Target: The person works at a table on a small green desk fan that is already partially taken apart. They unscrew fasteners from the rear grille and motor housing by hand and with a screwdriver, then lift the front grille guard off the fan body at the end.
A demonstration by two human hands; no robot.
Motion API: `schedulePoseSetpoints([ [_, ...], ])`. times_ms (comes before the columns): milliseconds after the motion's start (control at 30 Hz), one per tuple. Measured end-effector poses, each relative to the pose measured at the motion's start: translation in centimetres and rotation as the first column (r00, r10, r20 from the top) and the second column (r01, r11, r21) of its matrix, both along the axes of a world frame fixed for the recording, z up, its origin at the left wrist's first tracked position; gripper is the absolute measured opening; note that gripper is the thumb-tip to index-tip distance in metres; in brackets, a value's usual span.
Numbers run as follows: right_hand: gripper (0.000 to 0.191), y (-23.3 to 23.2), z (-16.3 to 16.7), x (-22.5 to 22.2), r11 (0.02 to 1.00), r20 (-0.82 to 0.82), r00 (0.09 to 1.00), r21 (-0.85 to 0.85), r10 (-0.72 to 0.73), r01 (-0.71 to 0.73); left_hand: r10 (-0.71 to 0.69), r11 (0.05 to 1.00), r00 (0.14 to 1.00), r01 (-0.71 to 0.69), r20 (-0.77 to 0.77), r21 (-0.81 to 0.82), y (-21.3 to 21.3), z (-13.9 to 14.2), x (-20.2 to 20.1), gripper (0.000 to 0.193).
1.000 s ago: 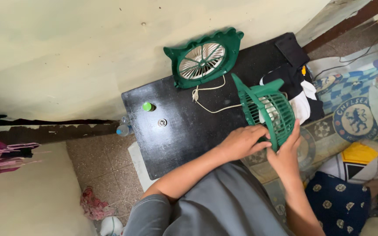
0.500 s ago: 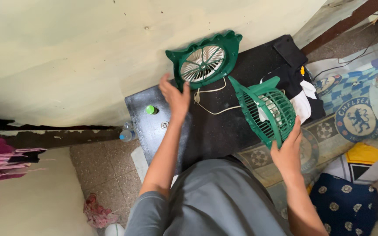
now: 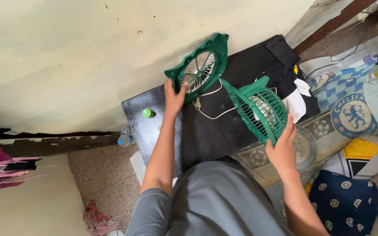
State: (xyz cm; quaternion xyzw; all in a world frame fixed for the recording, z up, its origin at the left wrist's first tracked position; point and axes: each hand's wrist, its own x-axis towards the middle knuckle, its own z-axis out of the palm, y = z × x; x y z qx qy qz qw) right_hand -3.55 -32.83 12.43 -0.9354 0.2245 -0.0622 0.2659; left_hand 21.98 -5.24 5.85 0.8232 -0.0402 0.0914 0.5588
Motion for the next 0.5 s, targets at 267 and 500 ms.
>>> schedulePoseSetpoints([
  [267, 0.108, 0.2, -0.1, 0.0, 0.998, 0.070, 0.996, -0.016, 0.062, -0.062, -0.136, 0.969, 0.988, 0.118, -0.070, -0.216, 1.8, 4.9, 2.8, 0.043],
  [500, 0.103, 0.2, -0.6, 0.0, 0.998, 0.040, 0.997, 0.001, 0.061, -0.061, -0.277, 0.847, 0.851, 0.435, -0.445, 0.305, 1.0, 7.3, 8.5, 0.073],
])
